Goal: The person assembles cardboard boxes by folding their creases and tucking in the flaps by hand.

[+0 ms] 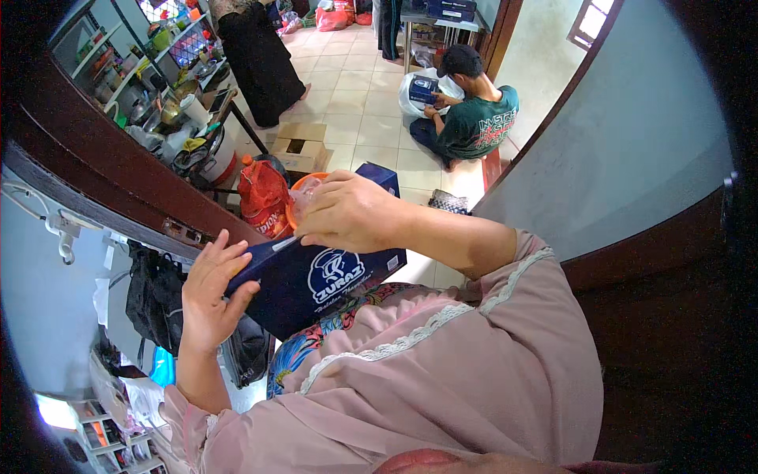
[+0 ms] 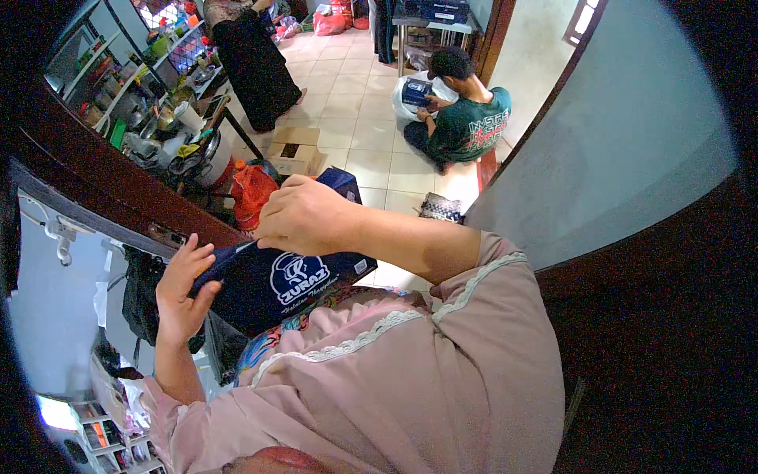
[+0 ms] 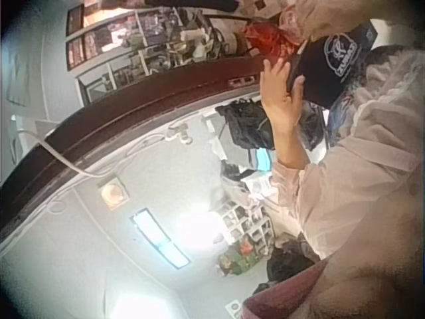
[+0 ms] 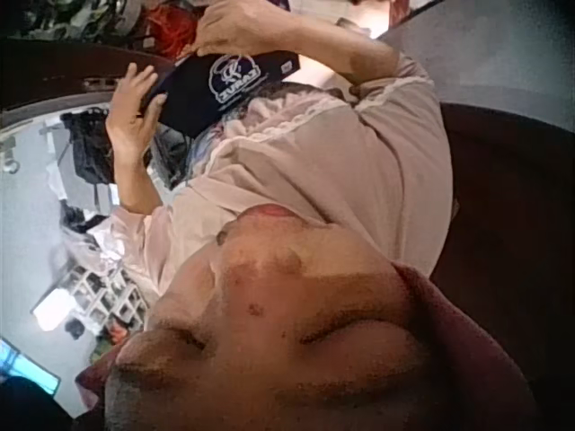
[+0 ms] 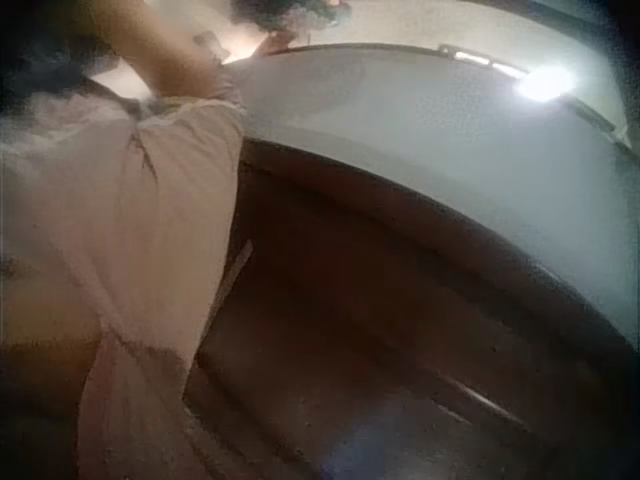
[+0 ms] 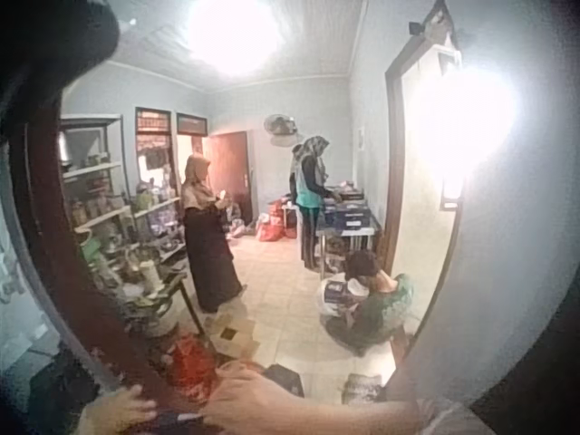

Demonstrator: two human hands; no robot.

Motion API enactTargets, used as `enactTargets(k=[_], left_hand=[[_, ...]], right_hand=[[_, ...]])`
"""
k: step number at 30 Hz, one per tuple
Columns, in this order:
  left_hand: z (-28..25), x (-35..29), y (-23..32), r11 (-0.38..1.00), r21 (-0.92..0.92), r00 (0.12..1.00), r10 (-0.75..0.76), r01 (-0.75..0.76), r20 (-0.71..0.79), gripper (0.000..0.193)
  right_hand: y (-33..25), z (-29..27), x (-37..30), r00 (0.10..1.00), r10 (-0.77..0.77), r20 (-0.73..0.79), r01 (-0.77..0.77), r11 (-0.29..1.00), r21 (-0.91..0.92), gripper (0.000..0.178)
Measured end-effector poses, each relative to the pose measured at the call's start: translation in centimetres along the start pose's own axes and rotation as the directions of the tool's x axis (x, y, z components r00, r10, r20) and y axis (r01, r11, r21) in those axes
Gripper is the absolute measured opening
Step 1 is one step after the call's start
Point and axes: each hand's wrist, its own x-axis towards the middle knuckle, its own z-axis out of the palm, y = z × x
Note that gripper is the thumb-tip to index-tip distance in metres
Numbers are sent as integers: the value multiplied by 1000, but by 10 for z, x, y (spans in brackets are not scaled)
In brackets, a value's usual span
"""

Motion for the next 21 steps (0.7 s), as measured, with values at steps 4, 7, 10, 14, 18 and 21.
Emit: enactTargets(k=[4, 7, 10, 14, 18, 21], left_hand=[[11, -3, -15, 996, -90, 1000, 17, -16, 2, 22], [25, -1, -20, 993, -42, 992, 115, -112, 51, 19], [32, 5, -24, 991, -33, 990, 129, -127, 56, 18], [34, 21, -29, 983, -49, 984, 178, -176, 22, 18], [40, 48, -41, 989, -56, 991, 132, -133, -23, 14], [60, 78, -46, 984, -138, 993, 112, -117, -42, 12]], right_hand=[[-4, 14, 0, 999, 45, -30, -46, 998, -34, 35], [-8, 32, 1, 1000, 12, -28, -12, 1000, 5, 32], [-6, 44, 1, 998, 9, -55, -8, 1000, 15, 24], [10, 39, 1, 995, 12, -100, -7, 999, 46, 22], [50, 10, -7, 985, 65, -161, -78, 994, -77, 22], [85, -10, -16, 995, -10, -95, 5, 998, -60, 27]])
